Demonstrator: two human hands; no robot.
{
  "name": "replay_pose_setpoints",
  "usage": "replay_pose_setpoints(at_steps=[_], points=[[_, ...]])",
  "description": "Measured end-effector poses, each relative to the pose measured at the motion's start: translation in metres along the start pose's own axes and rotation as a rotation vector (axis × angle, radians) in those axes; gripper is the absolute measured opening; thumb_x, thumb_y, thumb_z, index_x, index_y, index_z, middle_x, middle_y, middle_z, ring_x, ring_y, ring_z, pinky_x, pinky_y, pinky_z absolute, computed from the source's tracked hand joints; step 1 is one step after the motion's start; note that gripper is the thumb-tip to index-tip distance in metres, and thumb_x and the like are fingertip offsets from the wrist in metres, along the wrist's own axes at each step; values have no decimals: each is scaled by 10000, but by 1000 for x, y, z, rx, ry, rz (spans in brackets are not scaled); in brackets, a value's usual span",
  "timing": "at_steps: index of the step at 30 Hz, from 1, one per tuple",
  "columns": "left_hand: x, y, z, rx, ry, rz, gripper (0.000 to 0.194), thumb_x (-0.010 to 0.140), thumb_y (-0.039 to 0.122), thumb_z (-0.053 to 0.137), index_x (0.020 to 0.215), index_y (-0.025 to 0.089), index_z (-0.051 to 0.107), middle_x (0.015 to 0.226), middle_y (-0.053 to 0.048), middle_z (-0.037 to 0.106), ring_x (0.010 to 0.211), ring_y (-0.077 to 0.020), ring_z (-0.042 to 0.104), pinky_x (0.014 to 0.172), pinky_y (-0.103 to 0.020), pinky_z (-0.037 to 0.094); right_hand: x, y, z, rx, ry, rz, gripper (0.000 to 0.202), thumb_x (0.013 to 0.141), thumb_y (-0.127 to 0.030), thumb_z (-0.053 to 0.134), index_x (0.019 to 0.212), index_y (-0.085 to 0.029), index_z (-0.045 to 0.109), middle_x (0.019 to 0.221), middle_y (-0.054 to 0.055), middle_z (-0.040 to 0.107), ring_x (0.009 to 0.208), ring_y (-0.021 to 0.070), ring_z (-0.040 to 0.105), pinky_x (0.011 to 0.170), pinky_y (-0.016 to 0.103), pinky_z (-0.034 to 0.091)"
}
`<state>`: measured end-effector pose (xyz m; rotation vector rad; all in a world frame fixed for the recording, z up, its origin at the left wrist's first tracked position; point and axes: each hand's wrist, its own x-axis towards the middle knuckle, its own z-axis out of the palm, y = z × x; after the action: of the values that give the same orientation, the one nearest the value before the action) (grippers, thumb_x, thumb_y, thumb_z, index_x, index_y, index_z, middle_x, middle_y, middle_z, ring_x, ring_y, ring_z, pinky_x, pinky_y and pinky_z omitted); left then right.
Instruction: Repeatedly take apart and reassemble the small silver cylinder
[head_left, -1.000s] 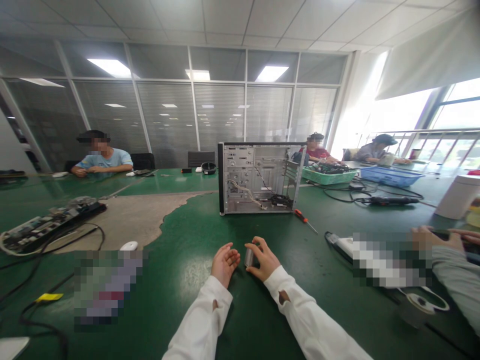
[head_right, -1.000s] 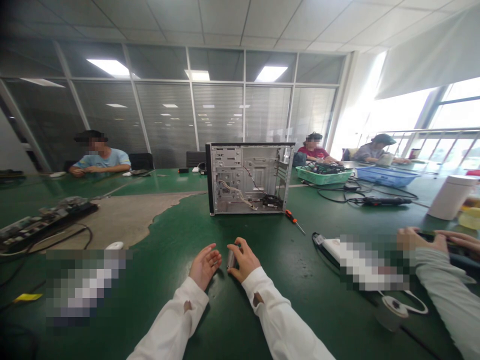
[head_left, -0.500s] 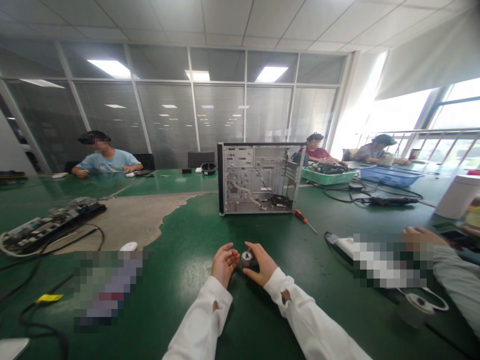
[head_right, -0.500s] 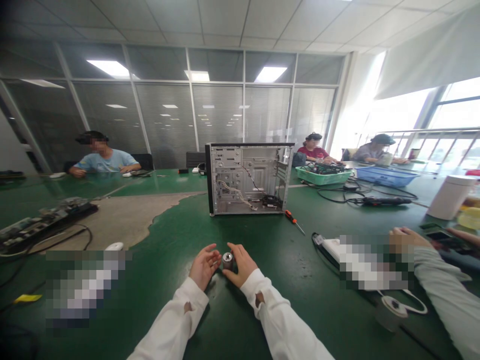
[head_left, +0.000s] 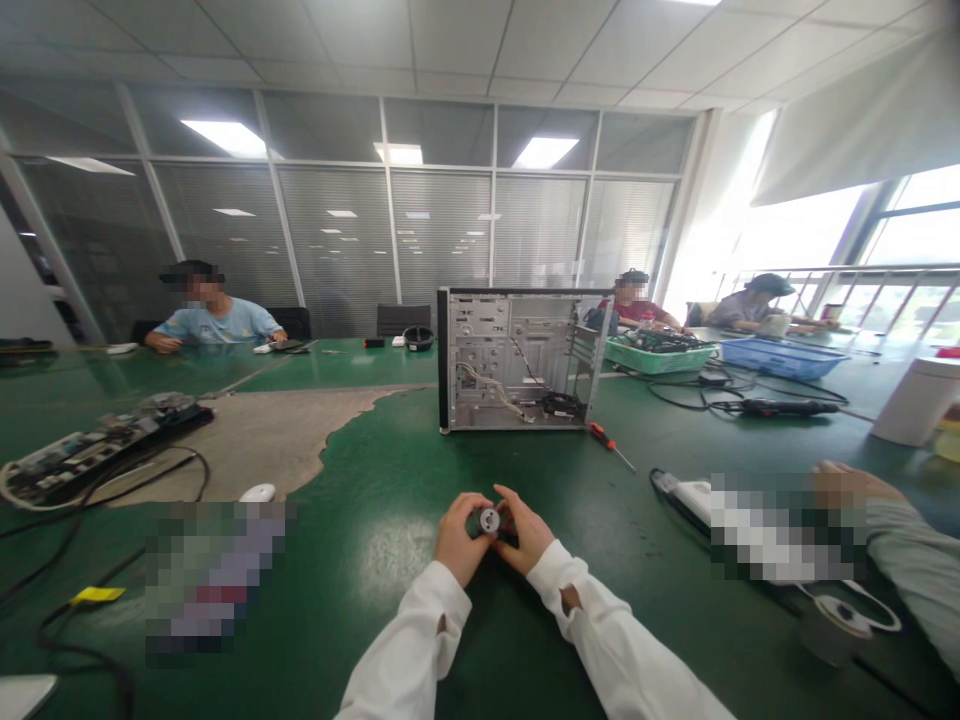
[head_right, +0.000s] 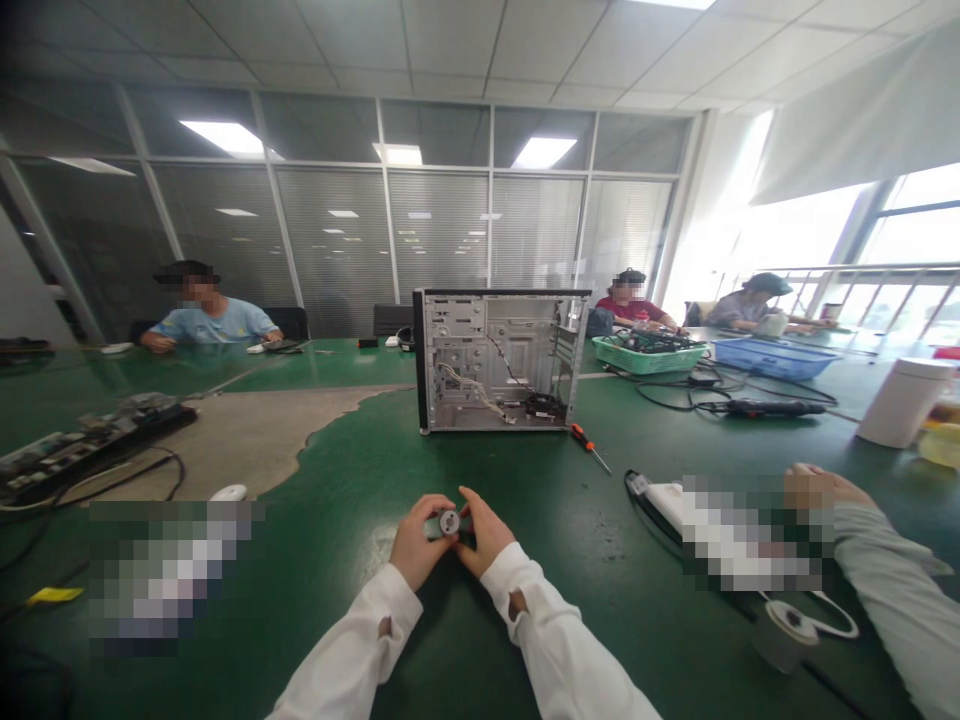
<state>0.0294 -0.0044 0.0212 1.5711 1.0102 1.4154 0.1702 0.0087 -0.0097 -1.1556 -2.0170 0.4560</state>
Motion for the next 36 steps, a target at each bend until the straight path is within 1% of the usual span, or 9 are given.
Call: replay_pose_setpoints(at_steps=[4,8,12,14,18,23,28,32,36], points=[[0,7,-1,-1,99,22,299,471,17,628,686,225,615,857,-28,563,916,-219,478,905,-354,295,-1,2,0,-21,19,11,673,572,-103,492,1199,-159,256,928,53,483,644,105,478,650,280,453],[0,1,-2,90,107,80,293,477,49,647,713,219,612,856,-31,566,895,-210,490,876,-336,319,0,2,-2,-30,36,2,604,584,-100,471,1165,-153,314,919,56,487,647,105,484,648,282,456],[2,-9,-4,99,111,22,288,492,83,651,753,196,606,814,-28,582,837,-195,515,829,-323,349,2,-1,-5,3,92,-5,507,590,-92,456,1089,-164,403,880,45,511,659,110,505,602,265,460],[3,-13,-5,53,75,-45,314,485,48,631,769,182,612,804,-28,596,826,-194,522,821,-320,355,2,-4,-8,44,139,-12,435,599,-87,445,1027,-168,458,851,39,524,666,111,515,581,249,461],[6,-18,-5,-121,-78,-164,414,458,-67,530,787,166,627,813,-24,621,816,-188,539,789,-291,379,4,-14,-16,132,184,-66,289,639,-103,438,895,-183,546,814,33,547,670,113,532,571,233,463],[4,-13,-2,-271,-189,-173,495,468,-106,472,864,169,585,873,-32,618,870,-182,540,814,-279,371,3,-23,-21,166,184,-133,216,664,-147,475,844,-192,585,788,32,543,657,111,530,561,221,459],[2,-9,1,-303,-189,-190,410,481,-62,581,822,165,564,878,-46,613,886,-186,537,841,-294,356,3,-20,-16,146,218,-108,202,652,-185,512,831,-201,605,788,32,542,631,107,522,550,218,456],[2,-12,0,-228,-176,-175,362,490,38,664,818,166,580,857,-52,611,858,-188,535,832,-300,355,4,-16,-15,146,230,-81,175,664,-208,510,802,-203,616,775,30,541,617,103,521,539,215,456],[2,-12,-1,-130,-172,-147,341,501,75,670,818,179,600,829,-43,613,823,-189,531,808,-299,357,5,-17,-18,144,202,-71,155,690,-218,491,788,-193,608,762,33,539,614,102,521,539,215,454]])
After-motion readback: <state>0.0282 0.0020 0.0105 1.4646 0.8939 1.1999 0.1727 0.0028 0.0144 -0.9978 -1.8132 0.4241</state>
